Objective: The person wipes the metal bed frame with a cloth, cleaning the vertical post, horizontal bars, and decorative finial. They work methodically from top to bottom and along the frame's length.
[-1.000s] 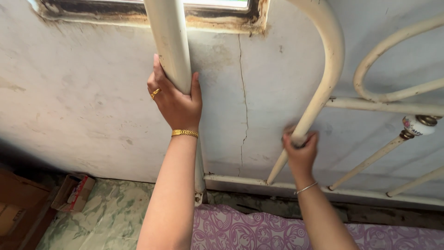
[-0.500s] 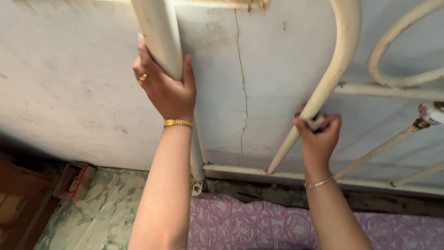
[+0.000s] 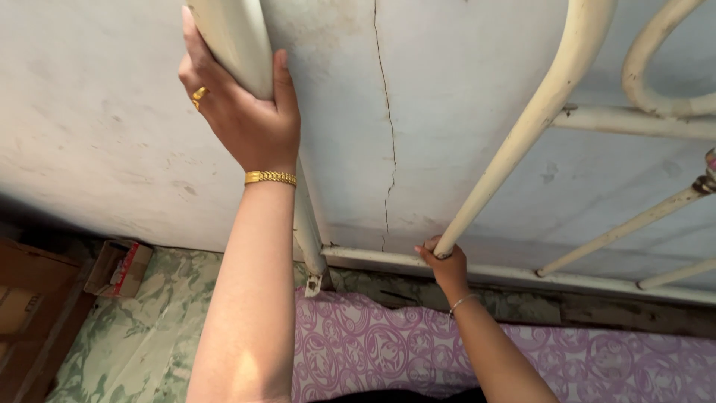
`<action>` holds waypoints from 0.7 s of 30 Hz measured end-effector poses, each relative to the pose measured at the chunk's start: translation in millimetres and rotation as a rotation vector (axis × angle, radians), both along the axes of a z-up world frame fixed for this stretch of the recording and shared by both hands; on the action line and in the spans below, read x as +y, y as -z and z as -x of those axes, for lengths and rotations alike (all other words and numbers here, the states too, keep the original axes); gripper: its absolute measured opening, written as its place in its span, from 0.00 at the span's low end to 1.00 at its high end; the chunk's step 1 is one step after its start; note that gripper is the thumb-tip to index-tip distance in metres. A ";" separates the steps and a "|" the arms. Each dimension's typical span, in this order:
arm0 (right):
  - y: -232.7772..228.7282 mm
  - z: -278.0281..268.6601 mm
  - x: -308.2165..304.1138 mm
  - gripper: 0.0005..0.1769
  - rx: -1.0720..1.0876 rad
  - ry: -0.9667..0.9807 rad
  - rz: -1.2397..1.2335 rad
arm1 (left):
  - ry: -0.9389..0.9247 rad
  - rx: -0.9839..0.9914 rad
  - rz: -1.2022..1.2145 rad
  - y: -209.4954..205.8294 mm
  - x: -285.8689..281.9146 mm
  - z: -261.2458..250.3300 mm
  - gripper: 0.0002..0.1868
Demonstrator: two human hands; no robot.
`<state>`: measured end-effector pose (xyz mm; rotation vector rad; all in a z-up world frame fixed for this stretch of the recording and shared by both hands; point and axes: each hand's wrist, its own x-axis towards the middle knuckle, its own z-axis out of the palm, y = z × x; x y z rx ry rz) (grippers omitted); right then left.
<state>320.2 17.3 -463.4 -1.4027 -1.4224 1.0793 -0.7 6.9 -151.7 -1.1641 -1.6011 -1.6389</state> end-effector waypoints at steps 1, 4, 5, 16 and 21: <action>3.2 -1.5 2.5 0.10 0.058 0.005 0.052 | 0.000 0.000 0.004 -0.5 0.6 -0.2 0.41; -17.5 -3.4 5.7 0.10 0.128 -0.018 0.070 | 0.000 0.007 0.007 -2.9 0.0 -2.5 0.40; -28.4 -2.9 5.2 0.10 0.134 -0.049 0.046 | -0.003 0.010 0.015 -2.7 -1.1 -2.5 0.40; -177.6 25.6 -21.1 0.27 0.320 0.071 -0.382 | -0.021 0.023 0.027 2.3 3.7 3.6 0.42; -103.9 12.1 -30.4 0.45 0.483 0.055 -0.465 | -0.024 0.030 0.043 4.5 3.0 2.8 0.41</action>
